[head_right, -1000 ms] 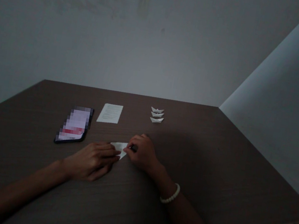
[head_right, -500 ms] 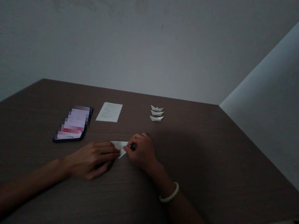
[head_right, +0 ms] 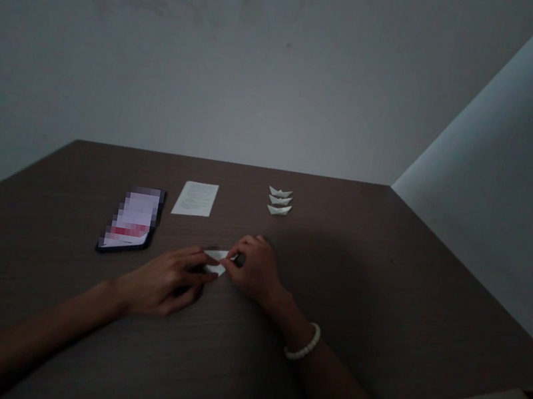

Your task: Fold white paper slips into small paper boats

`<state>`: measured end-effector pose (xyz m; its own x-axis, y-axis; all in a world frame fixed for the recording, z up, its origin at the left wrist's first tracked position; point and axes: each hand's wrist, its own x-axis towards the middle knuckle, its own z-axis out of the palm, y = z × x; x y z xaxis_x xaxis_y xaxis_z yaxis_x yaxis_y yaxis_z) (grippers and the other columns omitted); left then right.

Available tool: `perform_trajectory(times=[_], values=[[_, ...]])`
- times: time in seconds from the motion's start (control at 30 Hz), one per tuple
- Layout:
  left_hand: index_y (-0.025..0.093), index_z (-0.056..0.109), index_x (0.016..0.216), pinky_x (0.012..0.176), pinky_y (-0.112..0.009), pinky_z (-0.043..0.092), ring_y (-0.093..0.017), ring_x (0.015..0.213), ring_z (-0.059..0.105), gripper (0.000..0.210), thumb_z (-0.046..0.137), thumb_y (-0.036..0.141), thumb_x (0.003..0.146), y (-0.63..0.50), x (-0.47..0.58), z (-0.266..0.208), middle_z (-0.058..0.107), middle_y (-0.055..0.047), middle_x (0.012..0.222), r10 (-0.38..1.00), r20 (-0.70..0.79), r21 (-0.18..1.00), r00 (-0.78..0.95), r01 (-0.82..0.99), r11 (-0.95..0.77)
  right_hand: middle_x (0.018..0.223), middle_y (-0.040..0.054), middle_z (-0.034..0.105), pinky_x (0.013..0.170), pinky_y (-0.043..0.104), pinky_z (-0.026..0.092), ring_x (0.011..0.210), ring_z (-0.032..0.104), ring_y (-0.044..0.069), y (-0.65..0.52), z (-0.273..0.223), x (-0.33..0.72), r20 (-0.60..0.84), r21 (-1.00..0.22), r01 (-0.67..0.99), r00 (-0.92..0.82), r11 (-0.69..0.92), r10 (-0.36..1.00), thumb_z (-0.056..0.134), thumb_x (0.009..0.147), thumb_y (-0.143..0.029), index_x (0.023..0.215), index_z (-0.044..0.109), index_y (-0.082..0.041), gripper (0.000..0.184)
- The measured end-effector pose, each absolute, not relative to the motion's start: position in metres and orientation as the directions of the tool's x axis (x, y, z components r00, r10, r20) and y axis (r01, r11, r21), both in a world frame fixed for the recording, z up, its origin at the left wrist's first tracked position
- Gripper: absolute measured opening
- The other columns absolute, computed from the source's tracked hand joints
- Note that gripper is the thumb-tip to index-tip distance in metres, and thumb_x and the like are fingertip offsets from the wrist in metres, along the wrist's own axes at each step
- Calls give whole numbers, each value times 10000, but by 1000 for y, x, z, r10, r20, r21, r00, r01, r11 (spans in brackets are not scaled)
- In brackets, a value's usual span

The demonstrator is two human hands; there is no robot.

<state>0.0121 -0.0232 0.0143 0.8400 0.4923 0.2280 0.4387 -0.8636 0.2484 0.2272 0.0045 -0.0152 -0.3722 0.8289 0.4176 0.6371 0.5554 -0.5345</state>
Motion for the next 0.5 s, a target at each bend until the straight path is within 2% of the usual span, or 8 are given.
perform_trajectory(times=[0.13,0.33,0.5], values=[[164,632,1160,890,-443,492,-274,1048,528,362,488,163,827,-24,11,15,565,-129,1160,489,216,232,845,442,-866,873,34,608,793,326,408,843,534,181,1,-9,232,459,-511,609,-403,607,792,744,748,-237,798,651,-188,116],[158,642,1113,886,-429,494,-260,1012,552,338,482,153,815,-25,11,17,578,-125,1145,500,224,245,837,448,-860,819,23,610,790,322,408,794,525,164,-4,-4,236,443,-456,582,-508,673,739,696,799,-225,752,667,-202,60],[149,621,1136,884,-430,495,-256,1006,562,363,478,145,802,-25,11,15,601,-121,1125,504,252,274,826,439,-856,792,26,624,740,315,411,757,514,164,-6,-5,233,431,-449,595,-509,666,745,685,802,-216,738,678,-202,66]])
